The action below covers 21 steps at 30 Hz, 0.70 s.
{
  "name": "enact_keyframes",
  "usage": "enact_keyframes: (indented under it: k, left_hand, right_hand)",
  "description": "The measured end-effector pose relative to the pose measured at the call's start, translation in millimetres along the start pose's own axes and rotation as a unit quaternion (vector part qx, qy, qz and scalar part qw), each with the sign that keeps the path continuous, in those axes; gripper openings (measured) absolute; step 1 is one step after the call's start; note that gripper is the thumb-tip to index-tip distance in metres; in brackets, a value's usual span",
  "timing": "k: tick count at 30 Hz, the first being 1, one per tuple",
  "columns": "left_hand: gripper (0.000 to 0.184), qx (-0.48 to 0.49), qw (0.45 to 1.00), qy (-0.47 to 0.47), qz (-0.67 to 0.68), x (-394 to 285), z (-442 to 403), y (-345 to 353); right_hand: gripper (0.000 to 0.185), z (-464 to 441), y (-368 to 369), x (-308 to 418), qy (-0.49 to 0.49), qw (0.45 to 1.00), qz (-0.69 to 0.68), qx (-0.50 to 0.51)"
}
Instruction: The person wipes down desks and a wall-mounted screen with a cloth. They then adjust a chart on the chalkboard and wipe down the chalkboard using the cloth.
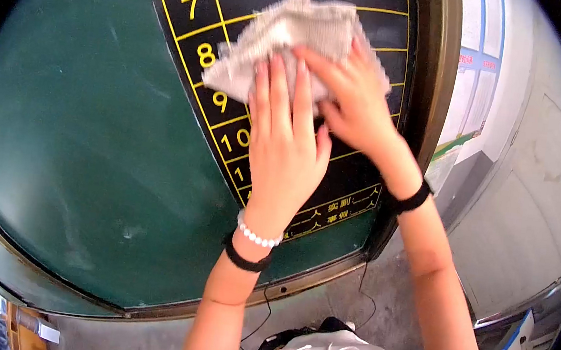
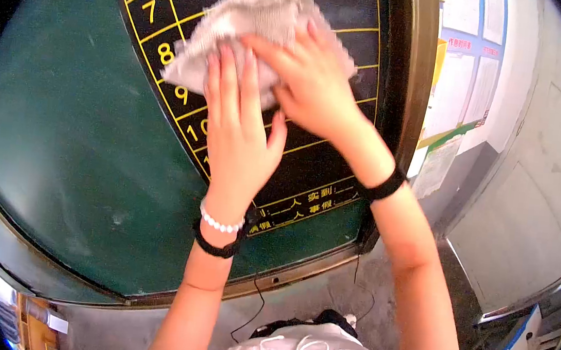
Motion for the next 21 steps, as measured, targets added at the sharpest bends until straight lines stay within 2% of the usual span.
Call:
enact_keyframes:
  k: [1,2,3,5,6,9,11,15,17,18,21]
  left_hand:
    - [0.077,-0.026,1.0,0.01,-0.006,2,-19,-3]
    - [0.075,-0.056,0.998,0.021,-0.025,5,-37,-5]
    - [0.071,-0.097,0.995,0.029,-0.027,6,-54,-8]
    - [0.068,-0.127,0.989,0.035,-0.073,3,-82,-8]
    - [0.063,-0.142,0.986,0.028,-0.08,0,-89,-8]
    - [0.062,-0.146,0.989,0.002,-0.036,-9,-77,1]
    - [0.062,-0.1,0.994,-0.018,0.029,-14,-48,19]
    - [0.054,0.027,0.993,-0.039,0.104,-44,29,48]
    - [0.045,0.076,0.983,-0.035,0.162,-64,71,61]
    - [0.046,0.118,0.974,-0.05,0.187,-73,98,80]
    - [0.055,0.157,0.971,-0.08,0.163,-88,117,81]
  right_hand:
    - [0.061,-19,-9,-4,-0.024,0.999,-0.009,-0.019]
    - [0.061,-37,-13,-10,-0.018,1.0,-0.001,0.009]
    - [0.061,-52,-20,-17,-0.073,0.996,-0.027,-0.037]
    - [0.053,-73,-35,-15,-0.08,0.995,-0.031,-0.05]
    - [0.05,-75,-41,-14,-0.073,0.994,-0.024,-0.077]
    - [0.059,-55,-28,-34,0.025,0.995,-0.068,-0.062]
    - [0.057,-16,-19,-41,0.082,0.991,-0.053,-0.093]
    - [0.052,109,13,-57,0.208,0.976,0.029,-0.049]
    - [0.043,192,36,-67,0.337,0.941,0.024,-0.03]
    - [0.042,228,47,-68,0.379,0.925,0.024,-0.02]
    - [0.041,272,53,-61,0.381,0.922,0.058,-0.032]
Point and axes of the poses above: each hand's wrist, its own z-axis away from the middle knuckle, its own y-axis out of the palm, x = y × z, the point moved 7 cm from there along -z, towards the middle knuckle, and after that the axes turned 11 degrees about y, right-handed, at the moved point
